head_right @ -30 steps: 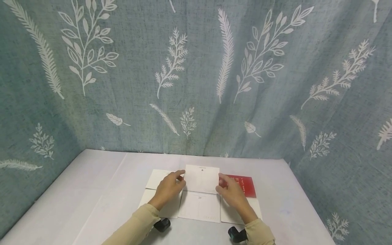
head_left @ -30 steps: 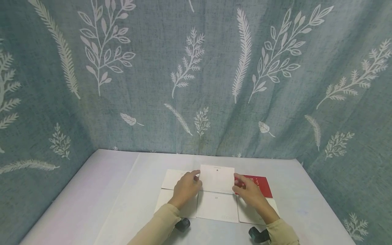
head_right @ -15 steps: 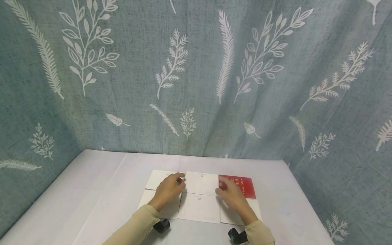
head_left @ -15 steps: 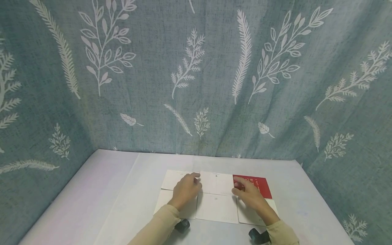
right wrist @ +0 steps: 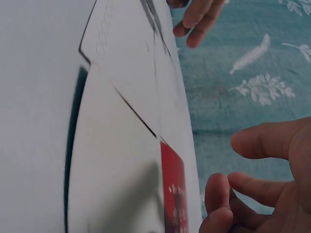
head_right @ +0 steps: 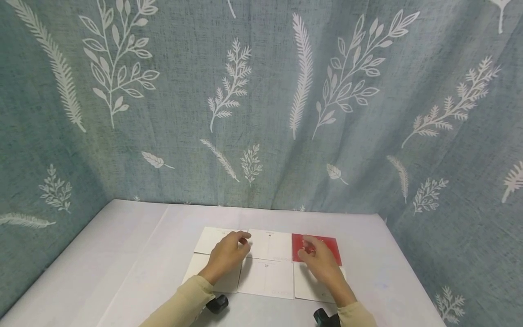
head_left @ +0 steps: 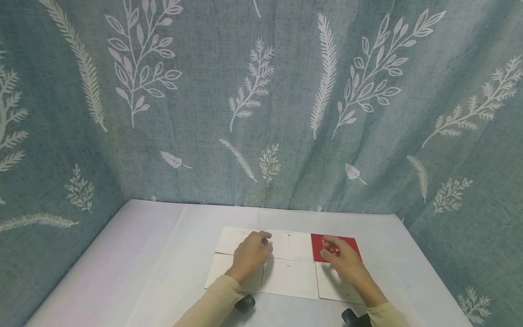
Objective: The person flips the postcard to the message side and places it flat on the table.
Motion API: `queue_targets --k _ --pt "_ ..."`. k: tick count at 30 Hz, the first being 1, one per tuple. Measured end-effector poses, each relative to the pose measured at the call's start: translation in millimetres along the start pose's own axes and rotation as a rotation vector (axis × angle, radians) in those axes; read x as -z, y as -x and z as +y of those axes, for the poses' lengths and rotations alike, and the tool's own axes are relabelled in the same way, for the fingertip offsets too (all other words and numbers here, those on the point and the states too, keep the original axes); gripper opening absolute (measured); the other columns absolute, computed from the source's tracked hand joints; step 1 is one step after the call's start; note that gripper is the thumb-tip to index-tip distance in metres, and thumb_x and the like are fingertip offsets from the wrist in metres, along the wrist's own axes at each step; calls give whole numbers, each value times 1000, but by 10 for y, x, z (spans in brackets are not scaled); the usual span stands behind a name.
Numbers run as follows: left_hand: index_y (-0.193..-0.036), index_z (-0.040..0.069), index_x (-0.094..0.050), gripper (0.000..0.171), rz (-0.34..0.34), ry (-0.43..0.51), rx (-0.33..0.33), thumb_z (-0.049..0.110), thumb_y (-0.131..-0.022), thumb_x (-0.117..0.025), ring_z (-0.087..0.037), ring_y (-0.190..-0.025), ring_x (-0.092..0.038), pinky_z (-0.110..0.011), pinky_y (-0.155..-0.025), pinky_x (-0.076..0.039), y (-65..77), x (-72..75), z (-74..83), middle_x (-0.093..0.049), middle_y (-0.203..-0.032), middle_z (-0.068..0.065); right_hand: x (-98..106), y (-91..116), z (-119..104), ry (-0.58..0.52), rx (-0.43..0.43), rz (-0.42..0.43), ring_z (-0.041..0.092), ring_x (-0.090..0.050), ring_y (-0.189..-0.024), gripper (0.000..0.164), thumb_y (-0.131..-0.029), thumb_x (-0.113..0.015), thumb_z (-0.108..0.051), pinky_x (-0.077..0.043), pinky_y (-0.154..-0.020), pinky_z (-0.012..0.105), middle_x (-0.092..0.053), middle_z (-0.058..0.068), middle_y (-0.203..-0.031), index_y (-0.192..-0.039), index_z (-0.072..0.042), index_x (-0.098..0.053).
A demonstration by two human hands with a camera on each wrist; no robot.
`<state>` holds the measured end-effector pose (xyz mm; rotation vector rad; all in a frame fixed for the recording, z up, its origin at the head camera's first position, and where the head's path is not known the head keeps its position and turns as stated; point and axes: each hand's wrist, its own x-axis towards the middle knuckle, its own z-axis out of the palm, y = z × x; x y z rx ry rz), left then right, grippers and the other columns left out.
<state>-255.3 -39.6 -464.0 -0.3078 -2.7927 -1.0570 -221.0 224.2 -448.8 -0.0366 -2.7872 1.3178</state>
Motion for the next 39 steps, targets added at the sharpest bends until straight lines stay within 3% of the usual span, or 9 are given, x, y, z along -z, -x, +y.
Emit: queue_targets --k 13,20,29,34,37,39 --pt "-120 8 -72 32 -48 3 -85 16 -91 -63 -10 -62 -53 -27 -52 -44 -17 -149 246 -68 -98 -2 323 75 229 60 -39 53 29 -57 -111 53 -99 -65 -24 -46 -89 44 -59 17 -133 -146 -5 -50" --pt "-119 9 -72 31 -80 0 -107 16 -90 -63 -11 -69 -57 -30 -58 -47 -25 -256 369 -66 -94 0 470 102 381 79 -86 78 31 -58 -110 54 -100 -63 -26 -52 -78 36 -56 21 -135 -147 -5 -48" --pt "-116 8 -74 29 -110 -11 -128 16 -91 -64 -10 -70 -56 -30 -61 -48 -58 -368 502 -65 -89 2 643 131 504 123 -100 84 35 -60 -112 55 -99 -59 -23 -52 -74 33 -56 23 -137 -148 -1 -44" --pt "-118 9 -73 29 -148 -27 -115 18 -92 -64 -21 -93 -68 -36 -71 -52 -82 -447 569 -69 -93 2 676 110 586 141 -114 68 37 -61 -112 57 -100 -58 -25 -53 -79 39 -55 25 -137 -148 0 -43" --pt "-119 10 -73 30 -168 -33 -111 18 -91 -65 -21 -91 -67 -36 -70 -52 -106 -485 617 -68 -93 1 702 92 613 151 -127 54 39 -60 -114 58 -100 -58 -27 -53 -85 48 -54 25 -138 -149 0 -42" --pt "-120 11 -73 31 -182 -44 -109 18 -90 -65 -16 -79 -63 -33 -66 -50 -124 -511 647 -65 -90 2 717 76 621 150 -130 42 41 -60 -115 58 -101 -57 -28 -53 -87 52 -53 27 -138 -149 1 -42"
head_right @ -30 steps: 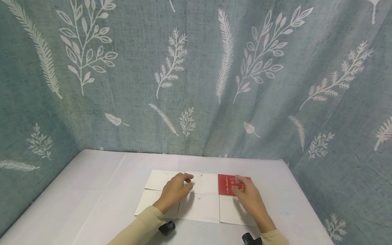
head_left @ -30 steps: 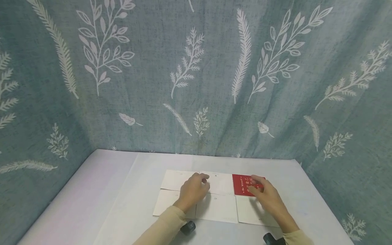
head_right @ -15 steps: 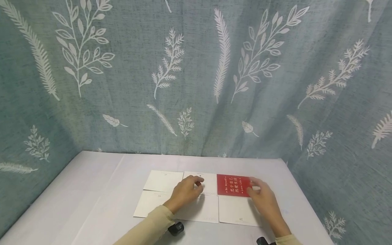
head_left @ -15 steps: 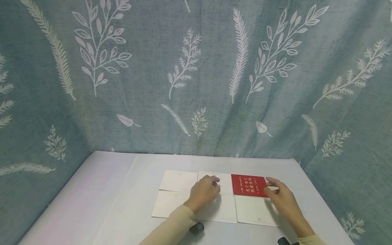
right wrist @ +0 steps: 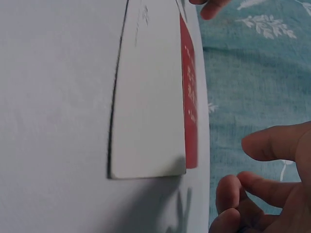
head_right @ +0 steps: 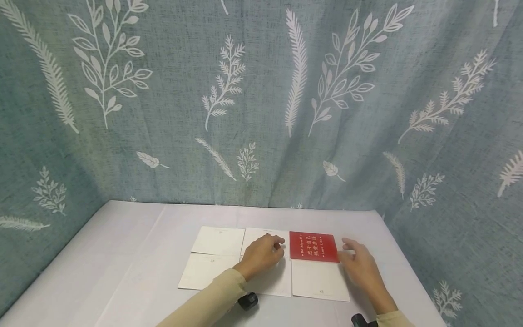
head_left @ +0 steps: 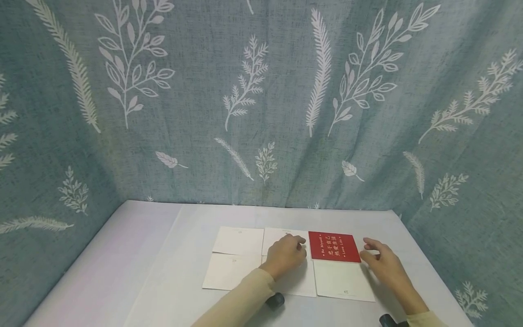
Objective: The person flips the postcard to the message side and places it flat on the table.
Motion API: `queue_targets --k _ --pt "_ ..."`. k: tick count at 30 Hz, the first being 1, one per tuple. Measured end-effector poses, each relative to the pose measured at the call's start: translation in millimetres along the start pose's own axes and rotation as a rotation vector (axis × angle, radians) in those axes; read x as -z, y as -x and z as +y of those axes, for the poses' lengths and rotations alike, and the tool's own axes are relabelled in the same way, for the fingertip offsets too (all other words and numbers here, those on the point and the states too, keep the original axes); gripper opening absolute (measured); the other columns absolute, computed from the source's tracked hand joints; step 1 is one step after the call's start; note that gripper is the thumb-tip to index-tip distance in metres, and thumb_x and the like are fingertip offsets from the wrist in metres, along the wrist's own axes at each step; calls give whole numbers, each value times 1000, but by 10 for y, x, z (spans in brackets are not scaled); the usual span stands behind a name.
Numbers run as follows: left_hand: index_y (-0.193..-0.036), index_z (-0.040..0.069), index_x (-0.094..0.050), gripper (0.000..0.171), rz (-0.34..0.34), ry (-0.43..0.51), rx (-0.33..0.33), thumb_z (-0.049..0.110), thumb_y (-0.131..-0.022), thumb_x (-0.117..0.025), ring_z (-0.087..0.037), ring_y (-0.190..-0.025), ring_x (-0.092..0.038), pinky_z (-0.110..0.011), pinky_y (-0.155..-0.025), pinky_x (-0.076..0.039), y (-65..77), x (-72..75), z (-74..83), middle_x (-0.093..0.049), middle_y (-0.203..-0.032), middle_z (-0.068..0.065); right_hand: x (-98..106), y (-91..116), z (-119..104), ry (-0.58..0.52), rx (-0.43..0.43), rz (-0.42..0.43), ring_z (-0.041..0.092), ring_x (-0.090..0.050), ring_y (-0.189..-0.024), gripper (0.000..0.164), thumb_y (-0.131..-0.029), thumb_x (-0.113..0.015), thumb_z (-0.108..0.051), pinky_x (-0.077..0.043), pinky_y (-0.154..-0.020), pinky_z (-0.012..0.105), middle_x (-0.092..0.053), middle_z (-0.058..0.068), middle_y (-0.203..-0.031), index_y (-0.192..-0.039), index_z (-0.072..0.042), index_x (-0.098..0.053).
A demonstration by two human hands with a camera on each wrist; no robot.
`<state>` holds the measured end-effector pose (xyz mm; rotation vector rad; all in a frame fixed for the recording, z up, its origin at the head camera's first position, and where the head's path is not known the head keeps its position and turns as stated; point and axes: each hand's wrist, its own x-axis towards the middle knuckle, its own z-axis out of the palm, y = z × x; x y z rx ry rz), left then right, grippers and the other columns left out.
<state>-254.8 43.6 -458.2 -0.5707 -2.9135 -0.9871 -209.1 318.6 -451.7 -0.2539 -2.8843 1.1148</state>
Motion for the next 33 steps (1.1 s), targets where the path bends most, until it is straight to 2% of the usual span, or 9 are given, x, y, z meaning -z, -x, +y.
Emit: queue_targets --k 1,4,8,13,16,20,24,33 --pt "-120 11 -73 31 -6 -2 1 17 -90 -65 -14 -73 -59 -32 -64 -49 -12 -7 15 -64 -89 3 9 -12 -1 1 1 -5 41 -60 -115 59 -101 -56 -28 -52 -88 53 -53 27 -138 -149 2 -41" --pt "-119 11 -74 31 -17 -10 1 17 -89 -66 -10 -69 -54 -30 -62 -47 -49 -33 57 -61 -85 3 21 -57 1 9 7 -17 44 -58 -117 59 -101 -56 -27 -50 -91 56 -53 29 -138 -149 4 -40" --pt "-118 9 -75 31 -37 -2 -8 15 -89 -66 -11 -67 -52 -29 -60 -45 -91 -62 102 -60 -83 3 20 -115 -2 29 -6 -29 48 -54 -121 60 -101 -55 -26 -48 -95 60 -51 31 -138 -150 5 -39" --pt "-114 9 -76 28 -60 -3 -17 14 -88 -68 -10 -70 -52 -30 -63 -46 -146 -88 135 -64 -86 3 3 -180 -8 55 -8 -44 51 -51 -124 60 -101 -56 -26 -47 -95 62 -51 33 -138 -148 6 -40" --pt "-107 9 -77 21 -89 3 -8 15 -88 -69 -11 -70 -53 -30 -63 -47 -170 -90 160 -65 -85 4 -18 -218 -5 78 8 -56 52 -52 -123 60 -100 -57 -26 -49 -94 61 -53 33 -135 -147 8 -42" --pt "-85 13 -75 9 -132 -44 -1 18 -90 -69 -12 -64 -51 -29 -58 -42 -182 -103 183 -61 -74 6 -51 -259 -15 106 8 -81 52 -52 -122 60 -97 -59 -26 -49 -93 62 -55 33 -131 -144 10 -45" --pt "-71 17 -66 20 -145 -87 -7 19 -90 -69 -12 -60 -48 -29 -55 -38 -173 -126 196 -54 -67 6 -83 -289 -36 135 2 -118 54 -49 -125 59 -95 -60 -25 -46 -95 65 -56 35 -132 -139 12 -49" --pt "-66 17 -61 25 -128 -84 -18 18 -90 -69 -12 -59 -48 -28 -55 -37 -133 -136 222 -52 -66 5 -93 -297 -76 177 -2 -124 54 -48 -127 55 -96 -61 -25 -44 -98 64 -56 35 -131 -133 15 -53"
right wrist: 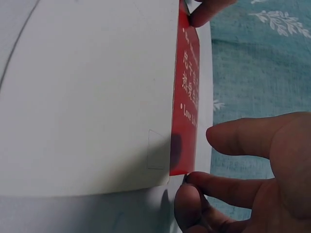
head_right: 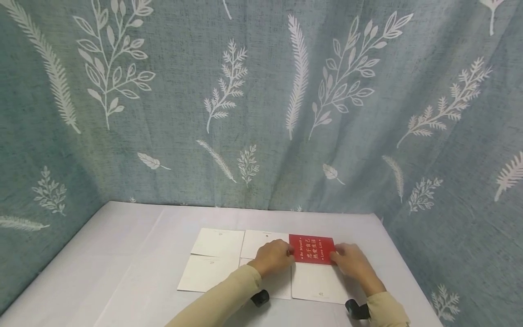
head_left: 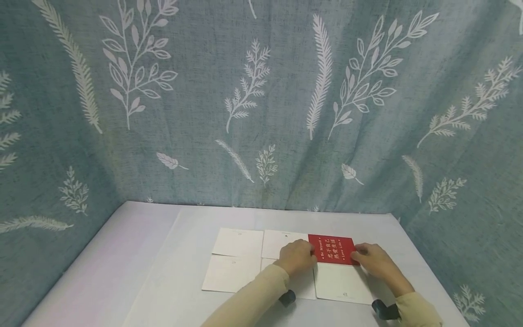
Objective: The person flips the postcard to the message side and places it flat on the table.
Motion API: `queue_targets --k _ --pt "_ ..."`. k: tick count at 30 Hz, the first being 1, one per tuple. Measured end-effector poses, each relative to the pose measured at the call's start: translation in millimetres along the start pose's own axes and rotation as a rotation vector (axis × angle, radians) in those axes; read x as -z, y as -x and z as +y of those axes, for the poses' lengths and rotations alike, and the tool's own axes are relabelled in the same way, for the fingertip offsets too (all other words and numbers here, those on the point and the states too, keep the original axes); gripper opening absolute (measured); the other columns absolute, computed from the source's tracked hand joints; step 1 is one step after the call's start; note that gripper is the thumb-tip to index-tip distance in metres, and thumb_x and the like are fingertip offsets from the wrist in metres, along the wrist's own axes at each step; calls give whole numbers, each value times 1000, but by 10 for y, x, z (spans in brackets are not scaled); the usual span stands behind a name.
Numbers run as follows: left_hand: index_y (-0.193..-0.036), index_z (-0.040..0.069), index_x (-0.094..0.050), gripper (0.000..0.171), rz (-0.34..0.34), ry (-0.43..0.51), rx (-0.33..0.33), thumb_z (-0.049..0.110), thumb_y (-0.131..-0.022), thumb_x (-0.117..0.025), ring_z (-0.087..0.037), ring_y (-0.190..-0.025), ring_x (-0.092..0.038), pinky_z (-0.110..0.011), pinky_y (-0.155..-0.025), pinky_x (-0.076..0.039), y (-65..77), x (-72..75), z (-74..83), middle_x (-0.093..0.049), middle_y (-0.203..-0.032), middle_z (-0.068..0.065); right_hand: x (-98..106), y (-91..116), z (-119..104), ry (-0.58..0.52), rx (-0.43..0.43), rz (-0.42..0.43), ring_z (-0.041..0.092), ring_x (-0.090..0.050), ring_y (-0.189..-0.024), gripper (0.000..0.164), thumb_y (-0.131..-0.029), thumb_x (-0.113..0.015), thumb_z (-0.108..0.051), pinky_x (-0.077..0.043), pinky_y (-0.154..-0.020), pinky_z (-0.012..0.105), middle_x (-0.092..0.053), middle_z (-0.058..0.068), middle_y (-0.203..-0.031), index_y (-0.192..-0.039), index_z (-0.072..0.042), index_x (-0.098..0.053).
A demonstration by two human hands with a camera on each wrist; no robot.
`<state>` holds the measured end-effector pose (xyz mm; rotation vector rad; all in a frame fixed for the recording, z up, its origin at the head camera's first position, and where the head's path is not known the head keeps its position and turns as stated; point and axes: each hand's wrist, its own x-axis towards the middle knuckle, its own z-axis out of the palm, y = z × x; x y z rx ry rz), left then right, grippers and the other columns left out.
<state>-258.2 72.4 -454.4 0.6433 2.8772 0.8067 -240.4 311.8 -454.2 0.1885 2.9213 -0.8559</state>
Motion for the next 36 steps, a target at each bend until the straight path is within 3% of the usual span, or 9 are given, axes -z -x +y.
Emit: queue_targets --k 11,22,30,36 --pt "-67 17 -62 22 7 -46 0 19 -89 -69 -12 -59 -47 -28 -55 -39 -8 -29 30 -51 -68 5 42 26 -37 -34 2 37 51 -53 -120 52 -99 -58 -25 -47 -94 62 -57 34 -129 -134 14 -52" --pt "-71 16 -65 20 6 -61 7 21 -90 -69 -12 -60 -48 -29 -56 -40 -27 -18 38 -52 -68 5 107 58 -53 -168 80 238 37 -64 -103 41 -102 -59 -31 -53 -85 51 -68 22 -113 -125 3 -58" --pt "-72 17 -68 17 5 -43 2 19 -89 -69 -11 -59 -47 -28 -55 -39 -20 5 38 -52 -66 7 204 55 -81 -198 -1 151 46 -58 -116 53 -99 -63 -35 -47 -94 62 -66 28 -120 -136 3 -56" --pt "-69 18 -64 21 -7 -51 9 20 -89 -68 -11 -58 -47 -28 -54 -38 -33 -24 37 -52 -65 7 190 65 -2 -208 -27 127 46 -56 -119 57 -99 -63 -39 -47 -94 62 -62 31 -127 -137 3 -56"
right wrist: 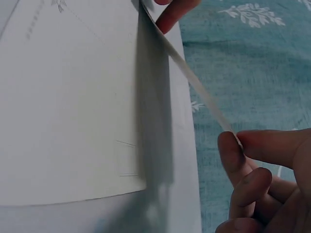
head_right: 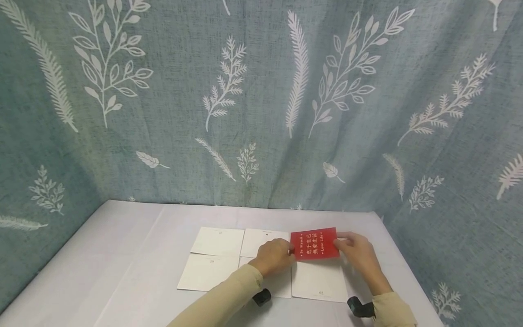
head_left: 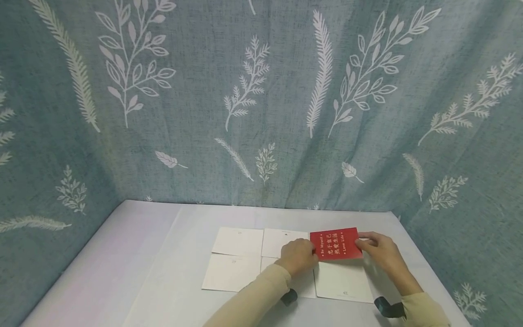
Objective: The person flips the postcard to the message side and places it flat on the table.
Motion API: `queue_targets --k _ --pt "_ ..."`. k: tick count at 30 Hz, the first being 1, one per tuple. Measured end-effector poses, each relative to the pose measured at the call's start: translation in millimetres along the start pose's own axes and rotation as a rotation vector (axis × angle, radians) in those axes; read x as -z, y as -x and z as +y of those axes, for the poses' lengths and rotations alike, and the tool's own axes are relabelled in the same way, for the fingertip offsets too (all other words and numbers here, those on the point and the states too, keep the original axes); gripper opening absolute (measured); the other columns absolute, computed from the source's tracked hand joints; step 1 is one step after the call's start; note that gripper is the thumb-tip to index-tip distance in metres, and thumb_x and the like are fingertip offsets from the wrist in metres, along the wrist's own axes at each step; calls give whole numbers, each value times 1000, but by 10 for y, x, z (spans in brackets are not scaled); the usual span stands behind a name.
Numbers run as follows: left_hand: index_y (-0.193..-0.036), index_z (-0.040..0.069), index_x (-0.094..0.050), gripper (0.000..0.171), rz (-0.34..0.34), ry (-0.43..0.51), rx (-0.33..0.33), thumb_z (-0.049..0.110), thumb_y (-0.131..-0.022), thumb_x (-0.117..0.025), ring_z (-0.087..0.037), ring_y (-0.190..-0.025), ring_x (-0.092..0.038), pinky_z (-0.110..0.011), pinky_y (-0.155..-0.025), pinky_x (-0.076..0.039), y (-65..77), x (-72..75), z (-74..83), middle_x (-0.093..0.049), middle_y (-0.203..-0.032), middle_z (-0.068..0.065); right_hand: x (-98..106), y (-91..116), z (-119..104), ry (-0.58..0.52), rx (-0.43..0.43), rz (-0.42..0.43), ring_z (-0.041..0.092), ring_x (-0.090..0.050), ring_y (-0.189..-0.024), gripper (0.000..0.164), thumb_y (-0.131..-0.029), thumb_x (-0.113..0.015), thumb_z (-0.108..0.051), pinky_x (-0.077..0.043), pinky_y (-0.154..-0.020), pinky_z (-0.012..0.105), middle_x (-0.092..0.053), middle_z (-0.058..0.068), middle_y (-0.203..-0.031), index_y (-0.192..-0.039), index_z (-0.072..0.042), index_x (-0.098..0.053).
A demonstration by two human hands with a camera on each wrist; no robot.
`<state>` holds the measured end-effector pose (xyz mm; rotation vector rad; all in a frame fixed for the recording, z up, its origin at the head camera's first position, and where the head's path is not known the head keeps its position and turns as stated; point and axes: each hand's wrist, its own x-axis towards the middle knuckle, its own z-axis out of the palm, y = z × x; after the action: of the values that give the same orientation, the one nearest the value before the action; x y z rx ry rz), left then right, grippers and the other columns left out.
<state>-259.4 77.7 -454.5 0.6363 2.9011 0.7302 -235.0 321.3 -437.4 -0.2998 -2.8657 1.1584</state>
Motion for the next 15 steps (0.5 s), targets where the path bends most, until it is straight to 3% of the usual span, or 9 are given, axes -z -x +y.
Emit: queue_targets --k 2,4,7,9,15 --pt "-74 18 -65 16 -9 -9 4 21 -89 -68 -12 -60 -49 -29 -55 -39 -6 -9 1 -55 -68 6 -6 18 28 -35 -5 12 45 -56 -120 57 -99 -62 -39 -47 -95 61 -63 29 -127 -138 2 -56" --pt "-89 18 -74 7 -15 -10 13 23 -89 -69 -12 -66 -54 -30 -59 -43 -5 -12 1 -65 -78 6 -9 42 56 -76 -12 28 44 -55 -121 57 -100 -62 -39 -47 -95 59 -65 27 -125 -138 2 -56" --pt "-115 19 -75 27 -13 1 22 24 -89 -69 -14 -81 -62 -34 -69 -50 11 5 -9 -73 -101 4 1 81 87 -121 -33 63 40 -56 -120 58 -100 -62 -41 -49 -90 50 -68 22 -121 -139 1 -55" --pt "-124 19 -73 34 11 31 25 25 -91 -68 -14 -86 -65 -37 -72 -52 33 30 -37 -73 -108 3 23 105 104 -141 -42 95 38 -57 -118 60 -99 -62 -43 -49 -84 42 -68 22 -120 -140 0 -55" --pt "-117 16 -74 28 88 153 -10 23 -92 -63 -10 -75 -63 -32 -61 -49 179 154 -177 -71 -92 5 165 173 165 -171 -105 240 35 -58 -111 60 -100 -59 -48 -46 -72 30 -65 24 -127 -143 -5 -54"
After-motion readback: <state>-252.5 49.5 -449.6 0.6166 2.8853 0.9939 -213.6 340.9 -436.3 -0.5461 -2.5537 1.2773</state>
